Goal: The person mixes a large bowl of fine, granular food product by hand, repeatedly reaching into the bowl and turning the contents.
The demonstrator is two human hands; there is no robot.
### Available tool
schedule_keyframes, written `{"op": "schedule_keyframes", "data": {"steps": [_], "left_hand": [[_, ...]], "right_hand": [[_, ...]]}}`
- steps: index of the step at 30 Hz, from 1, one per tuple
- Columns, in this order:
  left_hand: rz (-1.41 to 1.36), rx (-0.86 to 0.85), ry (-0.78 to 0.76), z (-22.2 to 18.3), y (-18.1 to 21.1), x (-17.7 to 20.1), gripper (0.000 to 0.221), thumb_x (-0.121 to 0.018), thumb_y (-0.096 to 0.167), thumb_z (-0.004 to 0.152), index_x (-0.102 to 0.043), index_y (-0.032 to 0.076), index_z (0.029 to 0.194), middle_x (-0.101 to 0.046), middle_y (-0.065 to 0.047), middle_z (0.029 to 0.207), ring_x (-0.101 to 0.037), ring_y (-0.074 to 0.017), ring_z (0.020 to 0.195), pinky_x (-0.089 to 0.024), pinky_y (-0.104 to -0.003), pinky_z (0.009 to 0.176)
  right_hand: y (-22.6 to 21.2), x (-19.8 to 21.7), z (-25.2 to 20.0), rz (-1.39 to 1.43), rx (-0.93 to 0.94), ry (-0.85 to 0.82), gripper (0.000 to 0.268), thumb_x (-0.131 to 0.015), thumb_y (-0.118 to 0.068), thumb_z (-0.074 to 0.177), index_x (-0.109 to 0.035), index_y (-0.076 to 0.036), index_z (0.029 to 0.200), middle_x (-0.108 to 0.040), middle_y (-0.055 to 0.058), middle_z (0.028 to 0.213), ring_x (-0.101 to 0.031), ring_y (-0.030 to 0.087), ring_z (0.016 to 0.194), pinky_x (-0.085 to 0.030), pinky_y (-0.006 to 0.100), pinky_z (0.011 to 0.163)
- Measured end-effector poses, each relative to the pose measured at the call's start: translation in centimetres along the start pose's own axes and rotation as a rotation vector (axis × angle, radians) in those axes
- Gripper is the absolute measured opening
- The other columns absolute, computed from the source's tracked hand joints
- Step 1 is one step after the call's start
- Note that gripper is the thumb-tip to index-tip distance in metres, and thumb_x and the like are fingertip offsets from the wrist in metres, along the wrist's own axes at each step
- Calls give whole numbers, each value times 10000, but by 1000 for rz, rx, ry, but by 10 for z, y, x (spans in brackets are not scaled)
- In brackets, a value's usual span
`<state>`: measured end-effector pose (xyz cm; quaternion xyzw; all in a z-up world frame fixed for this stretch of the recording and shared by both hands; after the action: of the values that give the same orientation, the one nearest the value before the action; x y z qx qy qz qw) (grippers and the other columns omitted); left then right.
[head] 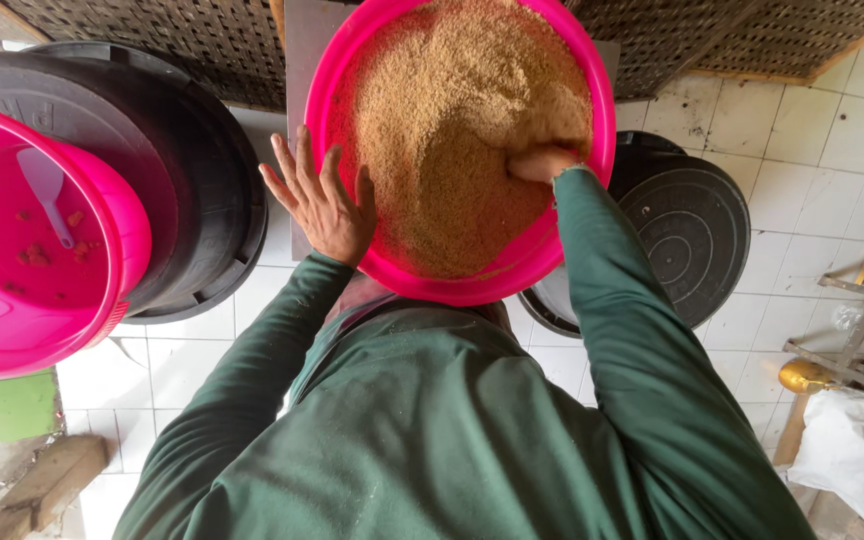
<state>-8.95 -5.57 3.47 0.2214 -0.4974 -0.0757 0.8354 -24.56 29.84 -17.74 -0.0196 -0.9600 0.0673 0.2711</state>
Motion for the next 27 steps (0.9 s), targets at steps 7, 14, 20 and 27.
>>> {"op": "schedule_keyframes", "data": {"steps": [7,14,20,27], "left_hand": [[4,22,-7,1,0,2,450,-724,227,1036,-498,116,1409,-339,-180,1659,-181,-459,1588,-51,-691,1278],[-32,38,53,-1,-3,7,444,-715,220,1044,-497,110,1415,-328,-171,1661,-164,-445,1596,-45,-676,1293],[-57,37,59,-2,-6,5,430,-716,226,1039,-504,111,1395,-324,-163,1662,-151,-444,1595,-40,-675,1295],[-109,41,55,-1,-6,5,400,-716,227,1029,-538,98,1363,-333,-156,1658,-161,-444,1593,-36,-676,1288]], "right_hand": [[-1,-19,-19,497,-120,-123,455,-602,-311,974,-640,9,1295,-656,226,1314,-630,379,1200,-520,539,1003],[-10,-38,-50,1036,-149,-191,499,-621,-369,985,-630,-1,1321,-654,210,1342,-626,357,1233,-529,542,1017],[-13,-52,-59,1448,47,-255,539,-636,-419,994,-622,-9,1343,-652,195,1366,-622,339,1261,-536,544,1030],[-64,-26,-97,1666,643,-382,609,-781,-415,903,-647,-21,1347,-703,163,1334,-689,312,1230,-587,521,1009]]}}
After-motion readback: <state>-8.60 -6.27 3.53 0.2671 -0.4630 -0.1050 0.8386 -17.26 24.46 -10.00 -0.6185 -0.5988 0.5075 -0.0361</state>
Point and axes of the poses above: each hand's wrist, its own z-axis towards the middle knuckle, its own x-axis out of the back of the hand, y = z × x, the point moved 9 cm from there along z, towards the middle knuckle
